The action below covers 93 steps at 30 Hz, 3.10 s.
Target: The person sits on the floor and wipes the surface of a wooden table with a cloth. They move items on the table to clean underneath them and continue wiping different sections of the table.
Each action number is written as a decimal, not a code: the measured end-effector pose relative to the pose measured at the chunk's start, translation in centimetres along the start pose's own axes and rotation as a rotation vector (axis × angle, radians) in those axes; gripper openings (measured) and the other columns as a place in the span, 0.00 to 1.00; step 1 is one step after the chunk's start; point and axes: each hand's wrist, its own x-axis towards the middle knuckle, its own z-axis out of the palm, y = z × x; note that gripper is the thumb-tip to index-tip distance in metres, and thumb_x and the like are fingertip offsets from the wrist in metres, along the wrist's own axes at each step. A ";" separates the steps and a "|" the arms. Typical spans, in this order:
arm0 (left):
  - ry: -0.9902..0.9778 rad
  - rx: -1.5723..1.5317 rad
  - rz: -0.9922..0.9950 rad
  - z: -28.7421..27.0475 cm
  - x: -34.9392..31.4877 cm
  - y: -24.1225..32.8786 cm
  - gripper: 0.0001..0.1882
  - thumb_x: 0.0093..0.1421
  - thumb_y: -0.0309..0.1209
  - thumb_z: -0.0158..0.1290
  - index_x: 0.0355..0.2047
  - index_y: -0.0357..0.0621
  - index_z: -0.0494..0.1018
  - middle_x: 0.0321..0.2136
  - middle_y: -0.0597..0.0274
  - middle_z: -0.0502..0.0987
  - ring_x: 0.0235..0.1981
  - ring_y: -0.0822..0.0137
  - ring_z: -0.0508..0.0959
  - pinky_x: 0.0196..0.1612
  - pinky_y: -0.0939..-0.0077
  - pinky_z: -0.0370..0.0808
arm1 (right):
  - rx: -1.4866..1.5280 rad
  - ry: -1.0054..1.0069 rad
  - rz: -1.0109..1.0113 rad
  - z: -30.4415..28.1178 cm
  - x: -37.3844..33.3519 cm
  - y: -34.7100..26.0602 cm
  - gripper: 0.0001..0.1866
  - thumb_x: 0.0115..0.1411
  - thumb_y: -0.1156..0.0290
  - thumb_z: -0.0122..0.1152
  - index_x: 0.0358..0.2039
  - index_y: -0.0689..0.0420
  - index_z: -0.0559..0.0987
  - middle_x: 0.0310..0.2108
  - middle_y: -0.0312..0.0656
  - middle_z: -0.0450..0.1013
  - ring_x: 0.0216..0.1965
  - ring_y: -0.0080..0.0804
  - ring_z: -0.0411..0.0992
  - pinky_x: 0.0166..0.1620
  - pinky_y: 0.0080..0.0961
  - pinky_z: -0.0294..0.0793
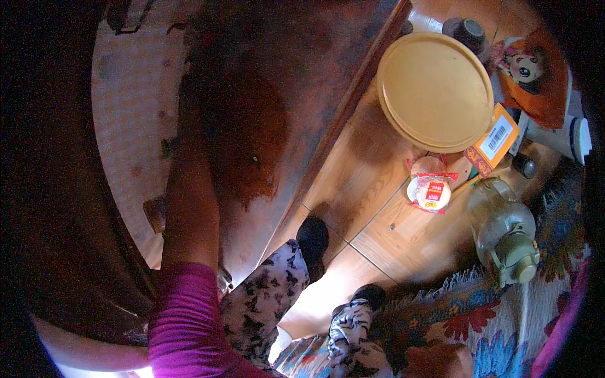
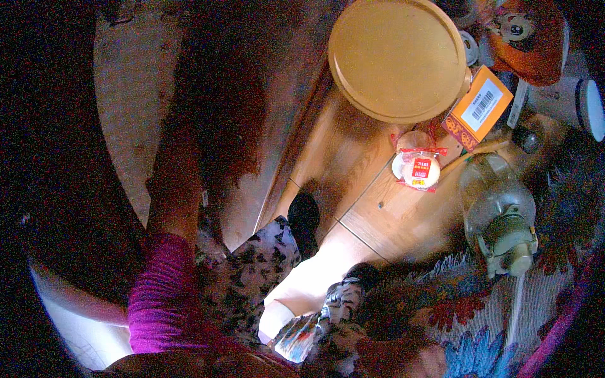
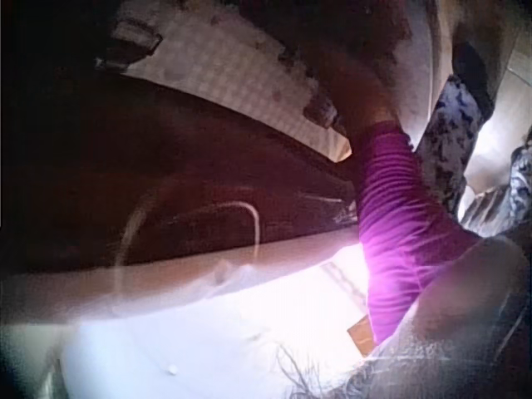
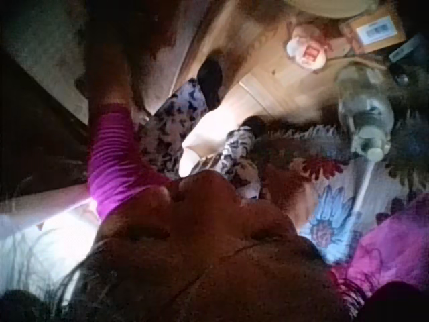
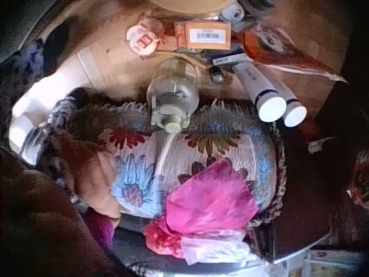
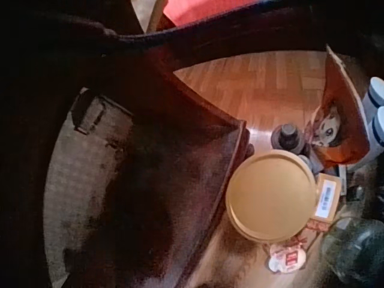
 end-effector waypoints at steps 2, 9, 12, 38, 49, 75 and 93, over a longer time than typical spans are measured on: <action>-0.006 0.006 0.003 0.7 1.4 0.9 0.23 0.63 0.34 0.56 0.59 0.58 0.73 0.68 0.44 0.60 0.69 0.41 0.56 0.71 0.48 0.53 | -0.001 -0.007 0.008 0.1 0.0 -0.1 0.11 0.63 0.73 0.61 0.45 0.57 0.84 0.37 0.48 0.79 0.35 0.50 0.74 0.41 0.41 0.73; 0.039 -0.022 0.041 -1.1 -3.5 7.2 0.23 0.63 0.34 0.57 0.59 0.57 0.73 0.68 0.43 0.60 0.69 0.40 0.57 0.71 0.48 0.53 | 0.017 -0.030 -0.023 0.4 0.3 0.1 0.11 0.63 0.73 0.60 0.45 0.57 0.84 0.37 0.48 0.79 0.35 0.51 0.74 0.40 0.41 0.73; 0.020 -0.159 0.138 -0.2 -9.0 16.3 0.23 0.62 0.34 0.57 0.59 0.57 0.73 0.68 0.43 0.60 0.69 0.40 0.58 0.71 0.48 0.53 | -0.006 -0.008 0.004 0.7 0.0 -0.7 0.11 0.64 0.73 0.60 0.45 0.57 0.84 0.36 0.48 0.79 0.35 0.51 0.74 0.40 0.41 0.73; -0.119 0.103 0.158 3.1 2.1 29.6 0.28 0.70 0.45 0.45 0.65 0.45 0.65 0.68 0.50 0.62 0.68 0.44 0.62 0.69 0.36 0.55 | 0.059 0.049 -0.150 1.6 -0.7 -0.4 0.13 0.58 0.71 0.69 0.45 0.55 0.85 0.39 0.47 0.80 0.38 0.47 0.78 0.44 0.40 0.77; -0.242 -0.317 0.385 -6.2 -17.7 21.9 0.21 0.68 0.32 0.51 0.61 0.60 0.72 0.66 0.48 0.63 0.68 0.43 0.59 0.72 0.51 0.55 | -0.020 0.172 -0.217 1.5 -1.6 1.3 0.15 0.53 0.74 0.70 0.43 0.52 0.83 0.30 0.40 0.76 0.30 0.41 0.74 0.34 0.36 0.74; -0.036 -0.395 0.623 -4.0 -10.1 31.6 0.23 0.60 0.27 0.58 0.53 0.71 0.77 0.59 0.51 0.68 0.59 0.44 0.68 0.61 0.46 0.67 | -0.042 0.170 -0.224 2.0 -1.7 1.6 0.14 0.56 0.70 0.69 0.45 0.51 0.82 0.30 0.39 0.76 0.31 0.40 0.74 0.35 0.37 0.75; 0.023 -0.572 0.601 -8.9 -11.1 31.0 0.29 0.60 0.20 0.56 0.59 0.65 0.75 0.60 0.44 0.69 0.61 0.41 0.69 0.64 0.54 0.68 | -0.024 0.208 -0.253 1.8 -1.4 1.1 0.11 0.57 0.70 0.67 0.42 0.52 0.83 0.31 0.40 0.78 0.33 0.40 0.76 0.38 0.35 0.77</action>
